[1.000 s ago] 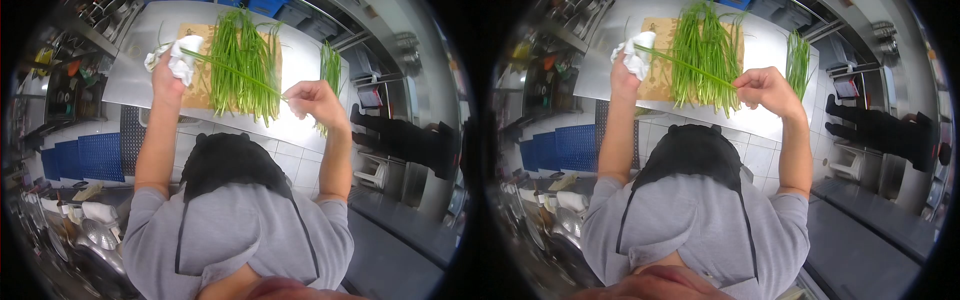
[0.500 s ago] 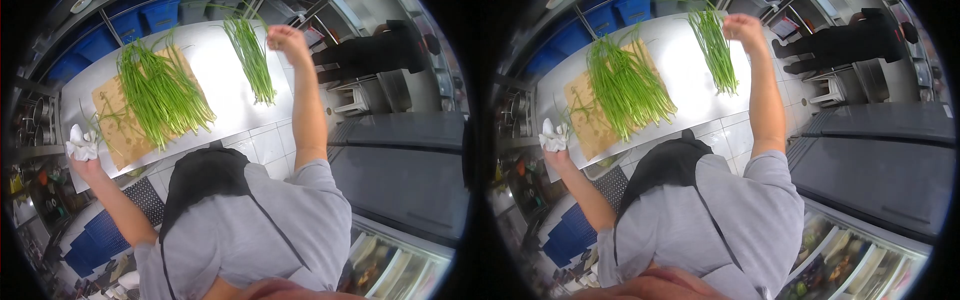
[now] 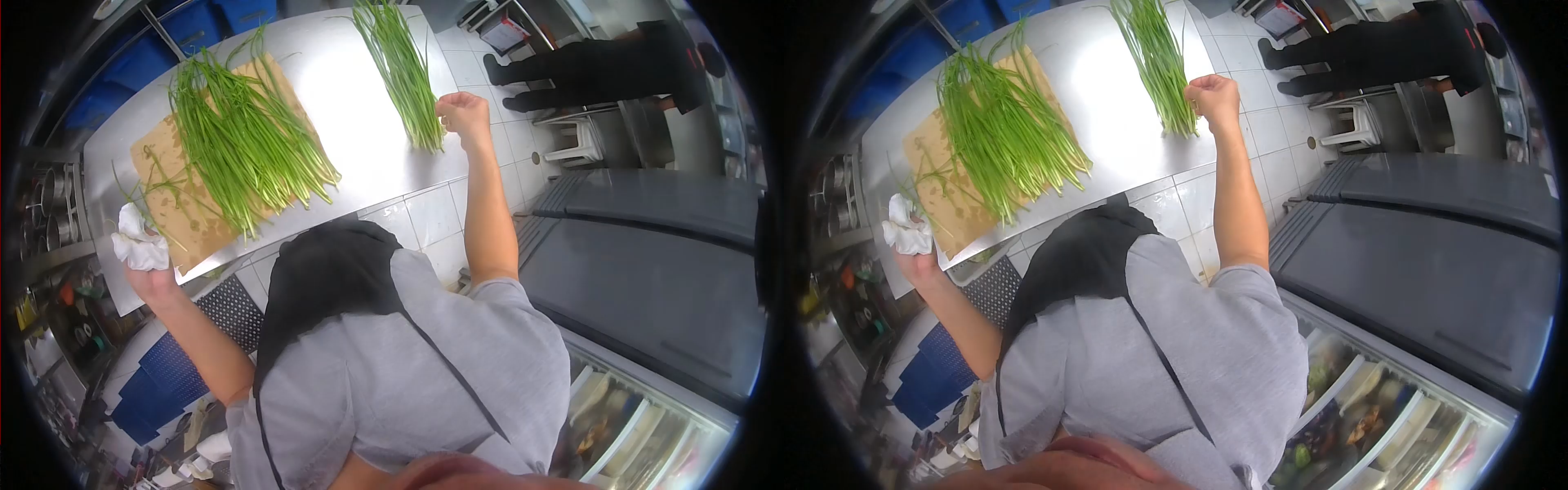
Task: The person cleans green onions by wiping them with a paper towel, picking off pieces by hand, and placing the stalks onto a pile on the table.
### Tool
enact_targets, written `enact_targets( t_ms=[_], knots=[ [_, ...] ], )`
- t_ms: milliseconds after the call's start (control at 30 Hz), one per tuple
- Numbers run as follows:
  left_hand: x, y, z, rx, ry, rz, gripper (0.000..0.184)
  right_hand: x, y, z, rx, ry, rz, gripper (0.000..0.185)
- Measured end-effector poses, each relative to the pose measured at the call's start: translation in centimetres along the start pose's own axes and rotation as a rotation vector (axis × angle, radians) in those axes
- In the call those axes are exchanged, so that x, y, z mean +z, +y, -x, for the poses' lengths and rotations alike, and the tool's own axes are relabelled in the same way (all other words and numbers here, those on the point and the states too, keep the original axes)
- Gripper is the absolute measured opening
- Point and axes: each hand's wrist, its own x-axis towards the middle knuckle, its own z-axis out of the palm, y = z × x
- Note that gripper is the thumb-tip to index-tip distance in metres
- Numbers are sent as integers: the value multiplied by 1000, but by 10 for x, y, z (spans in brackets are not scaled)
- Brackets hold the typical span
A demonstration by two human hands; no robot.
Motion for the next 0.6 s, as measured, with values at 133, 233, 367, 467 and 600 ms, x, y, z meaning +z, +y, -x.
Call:
enact_targets(
  t_ms=[133,233,367,467,600],
  knots=[
    [7,-15,-3,-170,-208,-18,31,-2,14,13,-81,-4,341,18],
    [-5,-9,3,-109,-267,-106,32,3,21,10,-365,82,794,24],
    [7,-26,15,121,-105,-148,36,39,-44,54,-524,-31,549,21],
    [11,-28,17,234,93,-185,38,101,-66,92,-611,-337,345,19],
    [1,-28,25,193,-39,-76,42,195,-76,146,-698,-714,422,15]
  ],
)
